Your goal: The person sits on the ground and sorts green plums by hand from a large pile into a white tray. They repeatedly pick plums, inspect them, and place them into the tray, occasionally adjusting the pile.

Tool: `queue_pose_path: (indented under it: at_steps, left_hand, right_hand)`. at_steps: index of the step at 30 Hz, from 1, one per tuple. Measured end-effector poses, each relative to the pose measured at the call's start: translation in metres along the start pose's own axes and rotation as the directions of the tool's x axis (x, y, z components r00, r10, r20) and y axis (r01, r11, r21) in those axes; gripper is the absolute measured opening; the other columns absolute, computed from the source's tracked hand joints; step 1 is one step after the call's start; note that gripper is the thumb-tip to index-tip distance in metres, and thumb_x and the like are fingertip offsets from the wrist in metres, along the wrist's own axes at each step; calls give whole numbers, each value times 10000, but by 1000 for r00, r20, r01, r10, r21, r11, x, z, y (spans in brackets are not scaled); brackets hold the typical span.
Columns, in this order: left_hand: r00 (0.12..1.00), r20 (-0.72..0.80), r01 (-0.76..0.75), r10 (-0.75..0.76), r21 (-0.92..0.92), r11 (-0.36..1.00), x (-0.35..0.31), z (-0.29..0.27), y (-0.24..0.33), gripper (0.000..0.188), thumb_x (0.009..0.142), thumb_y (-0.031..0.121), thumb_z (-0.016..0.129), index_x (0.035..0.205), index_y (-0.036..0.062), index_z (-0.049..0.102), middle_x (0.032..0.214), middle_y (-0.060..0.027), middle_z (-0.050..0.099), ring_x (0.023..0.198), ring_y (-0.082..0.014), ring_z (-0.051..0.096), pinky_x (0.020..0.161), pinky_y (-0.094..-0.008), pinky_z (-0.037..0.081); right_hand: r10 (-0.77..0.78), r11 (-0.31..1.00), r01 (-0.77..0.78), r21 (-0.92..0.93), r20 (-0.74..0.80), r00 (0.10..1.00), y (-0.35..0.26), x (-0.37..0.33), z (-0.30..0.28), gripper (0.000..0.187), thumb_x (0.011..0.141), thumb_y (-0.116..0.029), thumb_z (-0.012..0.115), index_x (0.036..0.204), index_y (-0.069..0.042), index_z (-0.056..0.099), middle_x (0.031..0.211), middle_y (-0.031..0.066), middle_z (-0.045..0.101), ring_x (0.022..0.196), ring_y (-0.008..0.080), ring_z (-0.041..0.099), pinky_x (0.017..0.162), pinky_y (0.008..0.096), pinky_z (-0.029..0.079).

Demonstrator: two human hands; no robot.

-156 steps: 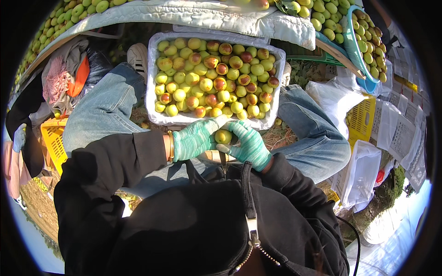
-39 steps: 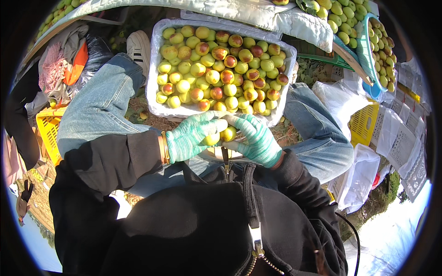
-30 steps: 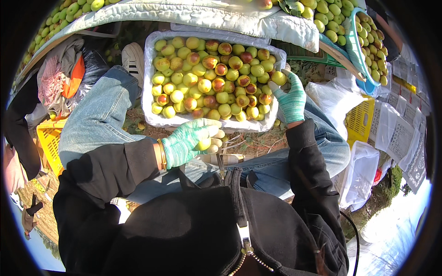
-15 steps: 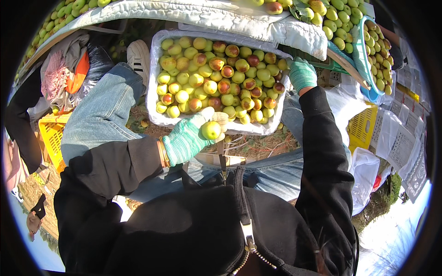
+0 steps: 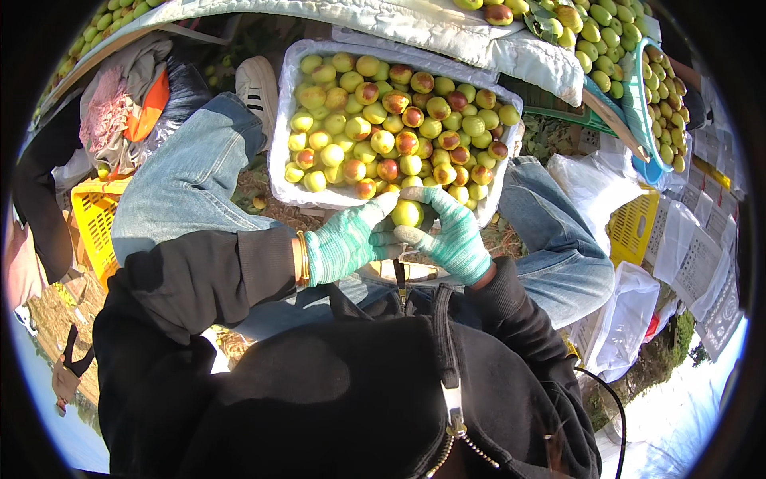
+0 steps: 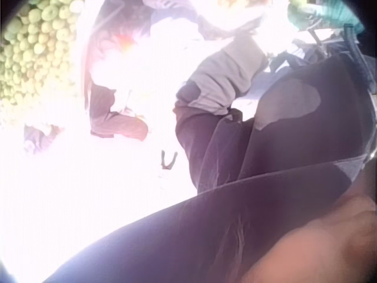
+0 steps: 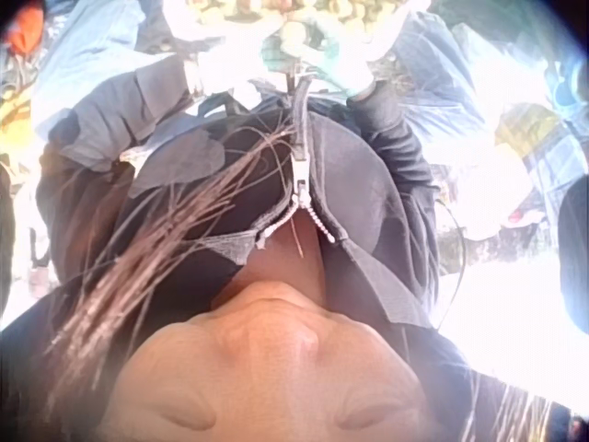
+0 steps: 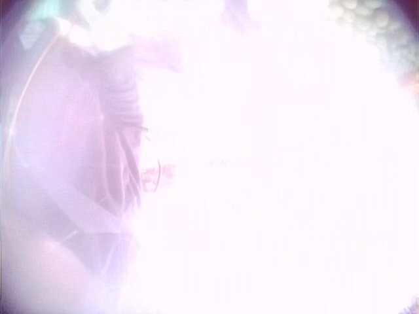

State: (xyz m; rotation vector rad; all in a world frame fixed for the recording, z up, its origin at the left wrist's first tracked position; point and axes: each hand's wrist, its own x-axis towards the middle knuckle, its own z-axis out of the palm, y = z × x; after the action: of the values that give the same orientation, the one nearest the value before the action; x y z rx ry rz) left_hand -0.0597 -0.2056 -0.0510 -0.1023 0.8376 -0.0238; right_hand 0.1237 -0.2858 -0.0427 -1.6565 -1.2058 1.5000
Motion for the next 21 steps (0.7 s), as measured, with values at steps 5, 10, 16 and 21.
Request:
queue_pose_path:
  at_steps: [5, 10, 16, 21]
  left_hand:
    - [973, -222, 144, -70, 338, 930, 1, -15, -12, 367, 970, 277, 524, 1259, 52, 501, 1267, -119, 522, 1078, -224, 588, 944, -375, 493]
    - [655, 755, -503, 4, 441, -743, 8, -42, -16, 338, 869, 226, 601, 1172, 88, 543, 1150, -69, 530, 1063, -206, 552, 896, -319, 480]
    - [735, 637, -338, -232, 49, -940, 6, -44, -31, 195, 771, 231, 609, 914, 103, 644, 988, -12, 558, 926, -175, 529, 837, -263, 417]
    - [682, 714, -425, -161, 208, -881, -1, -45, -33, 245, 775, 156, 595, 999, 66, 639, 943, -25, 577, 895, -189, 551, 785, -284, 437]
  right_hand:
    - [39, 745, -21, 667, -13, 999, 17, 2, -4, 505, 764, 40, 730, 1132, -99, 414, 1228, 85, 521, 1117, 199, 551, 920, 306, 482]
    - [95, 873, -50, 485, -69, 993, 18, 13, -10, 693, 741, -36, 778, 1340, -71, 430, 1221, 84, 543, 1106, 173, 551, 950, 301, 460]
    - [-116, 970, 99, -223, -64, 991, 22, 56, 29, 455, 729, -13, 753, 1136, -43, 551, 1010, 33, 599, 926, 120, 581, 828, 266, 491]
    - [-299, 834, 193, -518, -129, 946, 27, 109, 75, 507, 624, -93, 832, 1049, -50, 560, 942, 103, 580, 845, 239, 584, 773, 325, 495]
